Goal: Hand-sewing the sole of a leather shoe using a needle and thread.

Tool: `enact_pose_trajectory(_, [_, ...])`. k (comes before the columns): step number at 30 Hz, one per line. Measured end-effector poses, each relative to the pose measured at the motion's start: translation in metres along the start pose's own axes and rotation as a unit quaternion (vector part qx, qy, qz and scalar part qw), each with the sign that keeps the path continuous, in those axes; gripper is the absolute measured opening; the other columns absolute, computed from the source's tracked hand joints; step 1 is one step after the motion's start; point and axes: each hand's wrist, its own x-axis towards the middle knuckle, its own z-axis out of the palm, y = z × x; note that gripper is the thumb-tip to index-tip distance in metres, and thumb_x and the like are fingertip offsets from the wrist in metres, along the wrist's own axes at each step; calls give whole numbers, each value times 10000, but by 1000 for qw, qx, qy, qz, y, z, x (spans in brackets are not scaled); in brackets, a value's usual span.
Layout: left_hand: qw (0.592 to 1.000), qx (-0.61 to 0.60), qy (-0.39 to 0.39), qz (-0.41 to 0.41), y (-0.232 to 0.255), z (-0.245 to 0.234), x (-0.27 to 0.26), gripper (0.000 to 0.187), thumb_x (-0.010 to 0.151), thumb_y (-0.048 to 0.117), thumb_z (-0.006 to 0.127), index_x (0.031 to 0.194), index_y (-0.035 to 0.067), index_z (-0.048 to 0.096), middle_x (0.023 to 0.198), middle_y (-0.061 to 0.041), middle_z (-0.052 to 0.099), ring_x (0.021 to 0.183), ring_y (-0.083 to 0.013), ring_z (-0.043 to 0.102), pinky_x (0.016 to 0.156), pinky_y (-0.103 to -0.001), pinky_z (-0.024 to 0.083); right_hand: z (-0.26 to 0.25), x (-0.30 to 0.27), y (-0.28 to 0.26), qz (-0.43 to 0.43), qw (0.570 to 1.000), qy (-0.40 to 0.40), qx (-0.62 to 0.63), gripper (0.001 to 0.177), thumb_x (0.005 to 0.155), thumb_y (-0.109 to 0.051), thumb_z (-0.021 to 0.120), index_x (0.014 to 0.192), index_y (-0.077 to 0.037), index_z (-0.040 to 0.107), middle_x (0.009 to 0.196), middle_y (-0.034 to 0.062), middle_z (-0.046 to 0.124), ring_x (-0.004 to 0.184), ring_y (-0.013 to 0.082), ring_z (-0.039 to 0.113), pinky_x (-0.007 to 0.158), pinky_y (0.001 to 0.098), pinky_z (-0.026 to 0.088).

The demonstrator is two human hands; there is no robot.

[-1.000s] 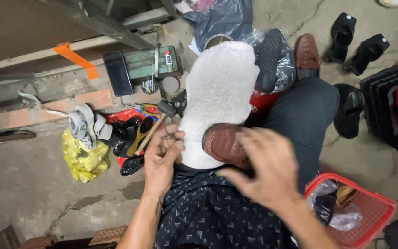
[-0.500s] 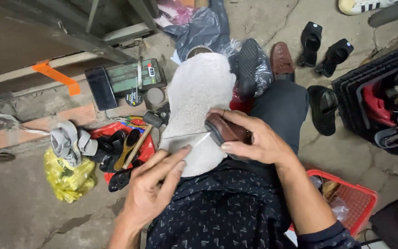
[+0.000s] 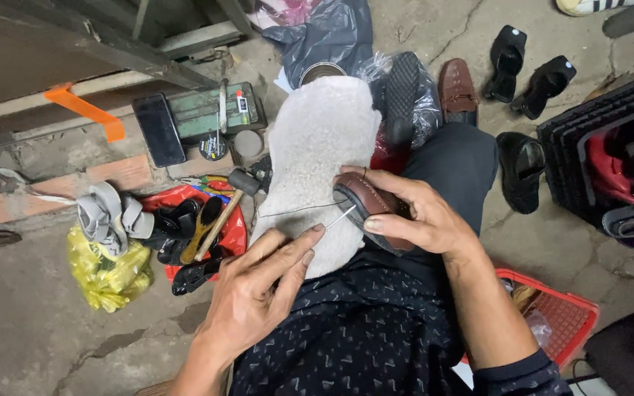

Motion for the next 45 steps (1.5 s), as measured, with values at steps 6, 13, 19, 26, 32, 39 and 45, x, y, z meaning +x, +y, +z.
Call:
enact_pose_trajectory(6, [1000, 26, -6, -2, 1, -2, 0, 324, 1023, 115, 600, 1333, 166, 677, 904, 25, 565, 606, -150, 466, 506, -291, 408, 1, -1, 2, -9, 1000, 0, -2, 606, 927, -223, 651, 1459, 27, 503, 1556, 182, 510, 1466, 267, 474, 1227, 394, 352])
enact_pose_trajectory(13, [993, 102, -58, 0, 1, -27, -3, 381, 996, 141, 620, 1368, 206, 673, 875, 41, 493, 560, -147, 446, 392, -323, 364, 26, -8, 8, -28, 998, 35, -34, 627, 990, -313, 582, 1504, 13, 432, 1568, 223, 468, 1451, 323, 473, 1213, 433, 385])
enact_pose_trajectory(19, [969, 117, -213, -48, -19, -51, -10, 462, 997, 213, 525, 1444, 299, 607, 1001, -11, 668, 640, -192, 567, 433, -390, 423, 50, -15, -4, -29, 978, 75, -190, 645, 945, -301, 717, 1506, -77, 491, 1423, 96, 578, 1305, 254, 512, 1115, 415, 404])
enact_pose_trajectory(26, [918, 171, -354, -50, -36, -51, -1, 994, 724, -73, 575, 1578, 407, 408, 996, -63, 703, 315, -246, 488, 377, -428, 431, 61, -3, 9, -158, 933, 103, -307, 575, 889, -289, 857, 1364, -54, 634, 1263, 95, 655, 1142, 294, 582, 995, 423, 524])
enact_pose_trajectory(32, [902, 184, -386, -56, -26, -55, 23, 853, 771, -57, 562, 1534, 316, 484, 1513, -336, 410, 257, -334, 665, 353, -485, 577, 63, 10, 17, -195, 911, 102, -349, 515, 876, -294, 890, 1284, -49, 692, 1208, 87, 710, 1093, 294, 607, 923, 410, 487])
enact_pose_trajectory(39, [856, 163, -458, -177, -19, -44, 45, 1017, 737, -249, 509, 1554, 347, 411, 1617, -290, 236, 274, -277, 574, 418, -469, 646, 58, 20, 23, -211, 890, 111, -389, 461, 877, -341, 888, 1210, -63, 732, 1157, 56, 720, 1018, 263, 598, 889, 380, 453])
enact_pose_trajectory(45, [842, 158, -477, -198, -18, -30, 46, 833, 899, -160, 447, 1571, 331, 469, 491, -104, 434, 597, -361, 570, 845, -561, 458, 63, 23, 26, -229, 892, 108, -374, 413, 919, -282, 835, 1219, -26, 714, 1161, 83, 716, 999, 272, 591, 889, 397, 448])
